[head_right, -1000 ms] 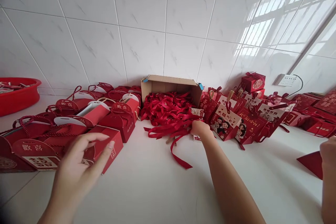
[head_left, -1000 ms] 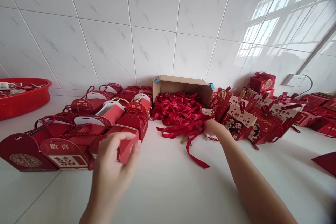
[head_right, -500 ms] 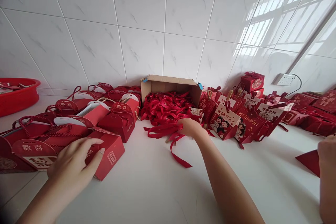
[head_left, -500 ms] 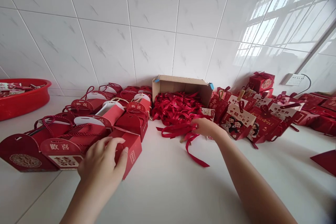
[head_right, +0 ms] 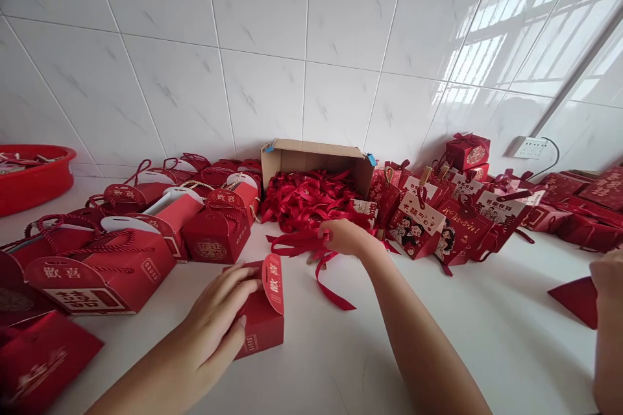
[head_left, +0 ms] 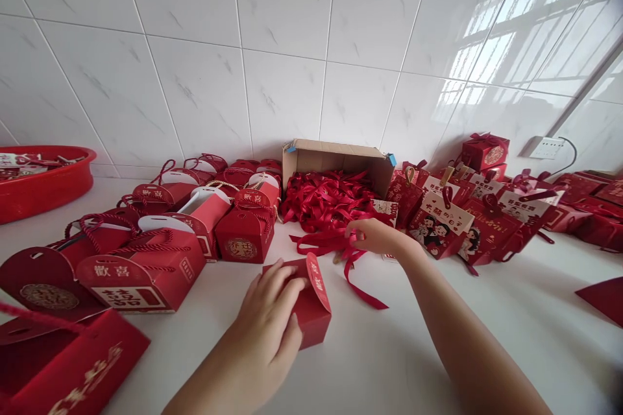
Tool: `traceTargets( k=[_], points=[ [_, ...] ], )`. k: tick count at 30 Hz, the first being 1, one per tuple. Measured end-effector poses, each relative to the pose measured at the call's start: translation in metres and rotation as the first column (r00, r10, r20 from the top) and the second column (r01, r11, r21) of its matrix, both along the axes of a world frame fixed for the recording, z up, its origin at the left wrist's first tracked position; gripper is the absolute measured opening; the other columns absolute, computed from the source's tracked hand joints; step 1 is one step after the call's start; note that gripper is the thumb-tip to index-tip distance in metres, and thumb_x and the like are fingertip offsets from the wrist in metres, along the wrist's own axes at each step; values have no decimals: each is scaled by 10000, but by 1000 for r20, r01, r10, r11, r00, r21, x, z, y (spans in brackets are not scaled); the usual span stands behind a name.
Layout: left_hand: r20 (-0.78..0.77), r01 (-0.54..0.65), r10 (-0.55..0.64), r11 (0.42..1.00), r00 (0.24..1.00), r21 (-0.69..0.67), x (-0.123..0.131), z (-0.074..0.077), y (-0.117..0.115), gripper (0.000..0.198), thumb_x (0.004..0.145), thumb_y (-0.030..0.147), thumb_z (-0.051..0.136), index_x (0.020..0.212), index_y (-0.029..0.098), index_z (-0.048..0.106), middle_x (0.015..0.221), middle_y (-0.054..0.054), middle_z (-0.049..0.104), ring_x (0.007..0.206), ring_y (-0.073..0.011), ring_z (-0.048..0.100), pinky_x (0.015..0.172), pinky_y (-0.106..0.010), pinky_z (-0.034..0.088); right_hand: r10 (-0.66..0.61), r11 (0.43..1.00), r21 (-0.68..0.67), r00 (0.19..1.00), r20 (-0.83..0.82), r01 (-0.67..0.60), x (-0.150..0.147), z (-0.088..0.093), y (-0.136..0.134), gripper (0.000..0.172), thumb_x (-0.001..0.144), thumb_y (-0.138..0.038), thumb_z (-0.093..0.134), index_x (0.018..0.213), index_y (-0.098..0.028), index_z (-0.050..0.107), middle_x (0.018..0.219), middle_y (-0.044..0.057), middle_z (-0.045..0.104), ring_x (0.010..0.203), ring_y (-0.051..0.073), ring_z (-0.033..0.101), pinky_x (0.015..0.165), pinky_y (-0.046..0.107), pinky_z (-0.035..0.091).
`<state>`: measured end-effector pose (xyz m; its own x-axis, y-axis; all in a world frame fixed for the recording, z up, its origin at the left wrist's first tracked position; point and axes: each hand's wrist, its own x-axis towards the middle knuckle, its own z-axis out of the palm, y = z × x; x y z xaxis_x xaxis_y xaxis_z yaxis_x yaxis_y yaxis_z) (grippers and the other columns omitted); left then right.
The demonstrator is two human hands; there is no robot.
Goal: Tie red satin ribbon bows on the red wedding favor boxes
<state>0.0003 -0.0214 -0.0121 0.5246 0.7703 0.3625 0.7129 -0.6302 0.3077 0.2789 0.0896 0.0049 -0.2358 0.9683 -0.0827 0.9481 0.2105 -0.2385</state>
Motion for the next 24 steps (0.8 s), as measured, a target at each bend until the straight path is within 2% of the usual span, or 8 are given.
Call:
traceTargets(
  k=[5, 9, 12, 15, 17, 19, 21, 24],
  points=[
    [45, 46, -43, 995, 998, -91, 17, 6, 4, 336, 934, 253, 373, 1251, 272, 483, 1361, -80, 471, 1312, -255, 403, 1066, -444, 413, 44, 998, -45, 999, 27, -43, -5, -7, 0, 398, 702, -79, 599, 1034, -277, 695, 935, 19, 702, 777, 180, 619, 583, 217, 413],
    [11, 17, -16, 989, 1000, -147, 14, 6, 5, 384, 951, 334, 365, 1324, 261, 417, 1407, -96, 428, 1341, -268, 366, 1076, -476, 394, -15, 999, 46, 999, 41, 13, -2, -12, 6, 231, 704, -118, 636, 862, -251, 739, 869, 32, 703, 771, 204, 620, 610, 244, 419],
    [17, 6, -4, 989, 1000, -145, 10, 5, 5, 391, 948, 340, 373, 1330, 268, 421, 1425, -91, 419, 1335, -261, 385, 1068, -452, 410, -27, 987, 155, 1000, -16, 29, 1, -3, 6, 118, 760, -213, 638, 806, -237, 744, 873, 39, 692, 766, 194, 622, 645, 251, 436],
    [20, -15, 17, 993, 1000, -113, 6, 4, 4, 398, 931, 347, 409, 1320, 274, 451, 1428, -88, 428, 1323, -282, 406, 1042, -461, 435, -46, 954, 289, 993, -108, 76, 7, 14, -1, 212, 869, -307, 544, 913, -228, 736, 995, 51, 674, 861, 184, 621, 744, 251, 456],
    [10, -18, 19, 995, 1000, -100, 3, 3, 3, 407, 926, 364, 418, 1323, 283, 457, 1432, -78, 431, 1323, -291, 407, 1032, -473, 442, -63, 908, 392, 975, -211, 144, 13, 27, -8, 281, 912, -326, 478, 1003, -204, 714, 1067, 67, 654, 916, 179, 616, 786, 249, 464],
    [1, -9, 10, 995, 1000, -101, 0, 1, 2, 411, 925, 376, 420, 1325, 295, 460, 1435, -64, 431, 1326, -293, 402, 1027, -480, 443, -36, 820, 514, 918, -395, 253, 19, 40, -19, 292, 905, -332, 481, 1001, -176, 709, 1038, 79, 660, 903, 183, 621, 773, 265, 482],
    [4, -1, 1, 994, 1000, -107, -1, 1, 1, 411, 922, 372, 431, 1326, 303, 464, 1438, -57, 430, 1329, -294, 398, 1027, -484, 441, 41, 710, 575, 792, -610, 406, 23, 52, -31, 270, 865, -357, 537, 953, -176, 718, 927, 69, 681, 852, 199, 633, 740, 306, 498],
    [36, 8, -4, 995, 999, -102, -1, 1, 1, 412, 912, 336, 464, 1323, 307, 475, 1431, -57, 441, 1322, -297, 408, 1022, -473, 447, 184, 579, 541, 549, -816, 610, 29, 69, -53, 248, 820, -388, 607, 944, -203, 715, 873, 56, 691, 846, 230, 647, 748, 381, 508]
  ],
)
